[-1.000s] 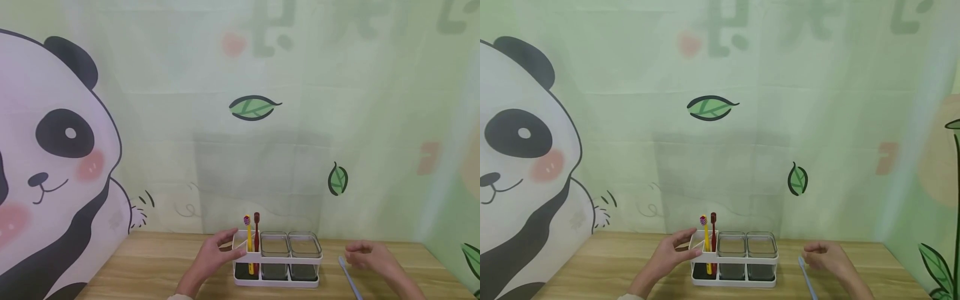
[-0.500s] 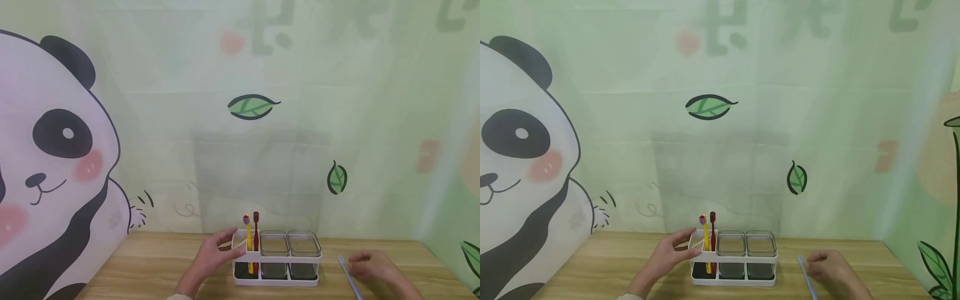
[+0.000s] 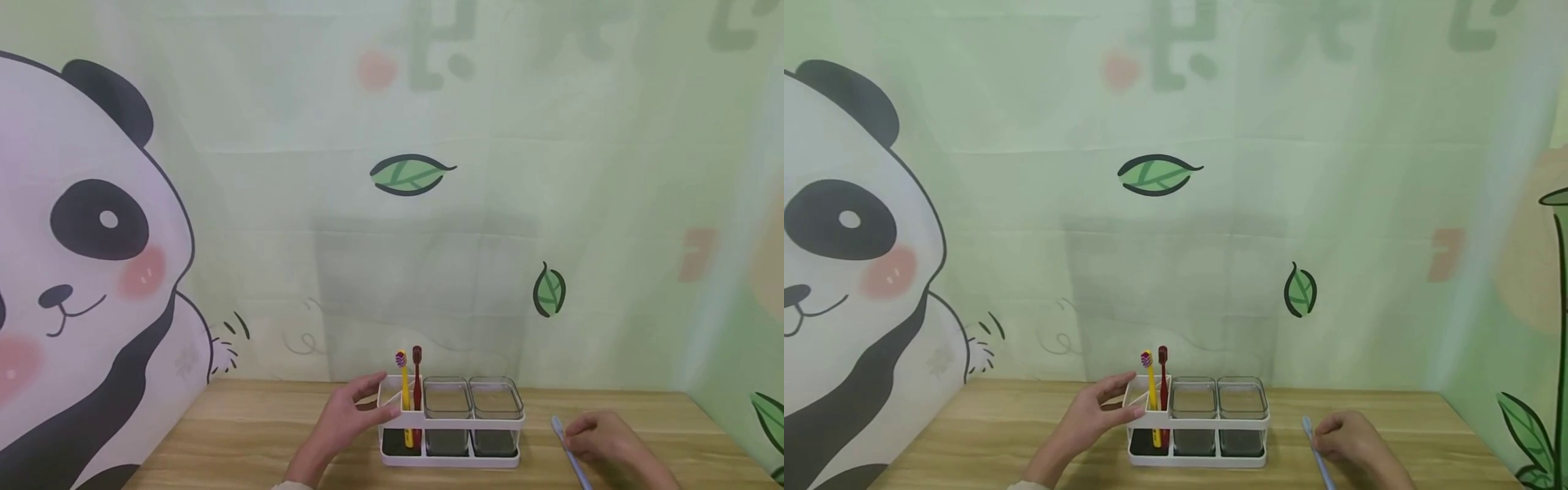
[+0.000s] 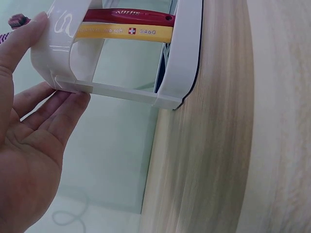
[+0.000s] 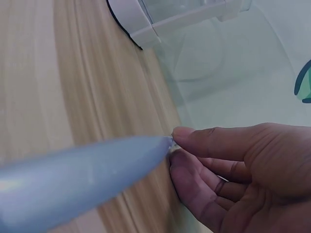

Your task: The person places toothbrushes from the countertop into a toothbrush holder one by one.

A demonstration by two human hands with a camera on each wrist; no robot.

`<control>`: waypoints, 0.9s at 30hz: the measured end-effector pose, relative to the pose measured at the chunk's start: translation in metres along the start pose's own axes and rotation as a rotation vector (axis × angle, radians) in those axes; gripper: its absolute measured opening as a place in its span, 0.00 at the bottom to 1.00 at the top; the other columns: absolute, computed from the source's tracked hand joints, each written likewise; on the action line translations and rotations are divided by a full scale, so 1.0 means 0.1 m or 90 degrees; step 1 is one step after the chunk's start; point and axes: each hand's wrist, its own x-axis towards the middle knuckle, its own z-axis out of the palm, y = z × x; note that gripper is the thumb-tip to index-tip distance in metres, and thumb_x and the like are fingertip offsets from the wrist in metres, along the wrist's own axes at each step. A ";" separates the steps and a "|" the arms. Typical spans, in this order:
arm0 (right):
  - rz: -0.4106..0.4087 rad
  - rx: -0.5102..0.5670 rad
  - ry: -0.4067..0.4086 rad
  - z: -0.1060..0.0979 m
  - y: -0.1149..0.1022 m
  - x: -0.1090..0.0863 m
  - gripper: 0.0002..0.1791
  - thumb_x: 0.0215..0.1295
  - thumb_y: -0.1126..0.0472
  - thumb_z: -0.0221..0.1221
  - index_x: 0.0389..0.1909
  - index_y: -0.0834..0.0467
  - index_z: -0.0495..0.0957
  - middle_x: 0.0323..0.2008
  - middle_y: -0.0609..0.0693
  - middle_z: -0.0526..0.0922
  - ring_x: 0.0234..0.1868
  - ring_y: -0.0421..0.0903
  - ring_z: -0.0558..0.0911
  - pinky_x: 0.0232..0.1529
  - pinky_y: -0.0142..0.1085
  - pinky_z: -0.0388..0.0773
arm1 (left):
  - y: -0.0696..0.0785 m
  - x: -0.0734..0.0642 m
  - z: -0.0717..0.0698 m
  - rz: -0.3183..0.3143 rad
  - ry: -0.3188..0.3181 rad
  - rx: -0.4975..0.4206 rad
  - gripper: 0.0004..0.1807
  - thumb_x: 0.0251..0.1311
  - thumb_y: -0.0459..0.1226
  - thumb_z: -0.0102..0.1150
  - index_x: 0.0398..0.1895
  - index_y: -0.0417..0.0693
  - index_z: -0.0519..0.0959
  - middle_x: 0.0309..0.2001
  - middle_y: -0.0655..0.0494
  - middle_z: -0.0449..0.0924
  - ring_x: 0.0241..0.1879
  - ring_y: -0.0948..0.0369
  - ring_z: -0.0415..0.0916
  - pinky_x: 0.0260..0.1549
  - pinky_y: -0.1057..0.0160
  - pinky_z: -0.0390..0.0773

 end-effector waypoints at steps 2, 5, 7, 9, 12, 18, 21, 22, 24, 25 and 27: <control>0.009 -0.014 0.014 0.02 -0.01 0.01 0.05 0.63 0.74 0.67 0.36 0.73 0.83 0.32 0.52 0.86 0.34 0.48 0.84 0.36 0.40 0.88 | 0.00 0.00 0.00 0.000 0.000 -0.001 0.40 0.62 0.42 0.79 0.72 0.32 0.74 0.68 0.35 0.77 0.67 0.38 0.75 0.62 0.45 0.81; 0.007 -0.040 0.030 0.05 -0.02 0.02 0.04 0.61 0.74 0.68 0.35 0.72 0.83 0.30 0.51 0.86 0.33 0.48 0.84 0.34 0.40 0.87 | 0.01 -0.01 0.01 -0.001 0.001 -0.003 0.40 0.62 0.42 0.79 0.72 0.32 0.74 0.68 0.34 0.77 0.67 0.38 0.75 0.62 0.45 0.81; 0.018 -0.052 0.046 0.07 -0.03 0.03 0.04 0.59 0.74 0.69 0.34 0.71 0.84 0.29 0.50 0.85 0.31 0.48 0.84 0.33 0.39 0.87 | 0.01 -0.02 0.01 0.001 0.001 -0.004 0.39 0.62 0.42 0.78 0.72 0.32 0.74 0.67 0.34 0.77 0.67 0.37 0.75 0.61 0.45 0.81; 0.027 -0.069 0.056 0.08 -0.04 0.04 0.05 0.58 0.73 0.70 0.32 0.70 0.84 0.28 0.50 0.84 0.31 0.47 0.83 0.32 0.38 0.86 | 0.01 -0.02 0.01 0.003 0.001 -0.006 0.39 0.62 0.42 0.78 0.72 0.32 0.74 0.67 0.34 0.77 0.67 0.37 0.75 0.61 0.45 0.81; 0.053 -0.087 0.070 0.12 -0.08 0.05 0.05 0.57 0.72 0.71 0.31 0.68 0.84 0.26 0.49 0.83 0.29 0.46 0.82 0.30 0.37 0.86 | 0.01 -0.02 0.01 0.003 0.000 -0.006 0.39 0.62 0.42 0.78 0.72 0.32 0.74 0.67 0.34 0.77 0.67 0.37 0.75 0.62 0.44 0.81; 0.066 -0.100 0.077 0.15 -0.12 0.03 0.05 0.56 0.72 0.70 0.29 0.68 0.82 0.25 0.51 0.82 0.28 0.47 0.82 0.29 0.38 0.87 | 0.00 -0.01 0.00 -0.005 -0.003 -0.003 0.40 0.62 0.43 0.78 0.72 0.32 0.73 0.68 0.34 0.76 0.67 0.37 0.74 0.62 0.44 0.81; 0.087 -0.108 0.076 0.16 -0.14 0.04 0.05 0.57 0.71 0.70 0.29 0.68 0.83 0.26 0.51 0.82 0.29 0.47 0.83 0.30 0.37 0.87 | -0.01 0.00 0.00 -0.006 -0.004 -0.001 0.41 0.62 0.43 0.78 0.72 0.32 0.73 0.68 0.34 0.76 0.67 0.37 0.74 0.62 0.44 0.81; 0.091 -0.110 0.074 0.16 -0.13 0.04 0.05 0.57 0.71 0.70 0.30 0.68 0.83 0.26 0.52 0.82 0.29 0.47 0.82 0.30 0.37 0.87 | -0.01 0.00 0.00 -0.006 -0.004 -0.001 0.41 0.62 0.43 0.78 0.72 0.32 0.73 0.68 0.34 0.76 0.67 0.37 0.74 0.62 0.44 0.81; 0.098 -0.112 0.075 0.16 -0.13 0.05 0.05 0.58 0.70 0.70 0.30 0.68 0.83 0.26 0.52 0.82 0.29 0.48 0.82 0.30 0.37 0.86 | 0.00 -0.01 0.00 -0.007 -0.004 0.000 0.41 0.62 0.43 0.78 0.73 0.32 0.73 0.68 0.35 0.76 0.67 0.38 0.74 0.62 0.44 0.81; 0.097 -0.112 0.076 0.16 -0.13 0.05 0.05 0.57 0.70 0.70 0.29 0.68 0.83 0.26 0.52 0.82 0.29 0.47 0.82 0.30 0.36 0.86 | 0.00 -0.01 0.00 -0.009 -0.004 0.000 0.40 0.62 0.44 0.78 0.73 0.33 0.73 0.68 0.35 0.76 0.67 0.38 0.74 0.62 0.44 0.81; 0.087 -0.108 0.078 0.16 -0.12 0.05 0.04 0.57 0.70 0.69 0.29 0.68 0.84 0.25 0.51 0.82 0.28 0.48 0.82 0.30 0.36 0.85 | 0.00 -0.01 0.00 -0.013 -0.004 0.002 0.41 0.62 0.44 0.78 0.73 0.34 0.73 0.68 0.35 0.76 0.67 0.38 0.74 0.62 0.43 0.81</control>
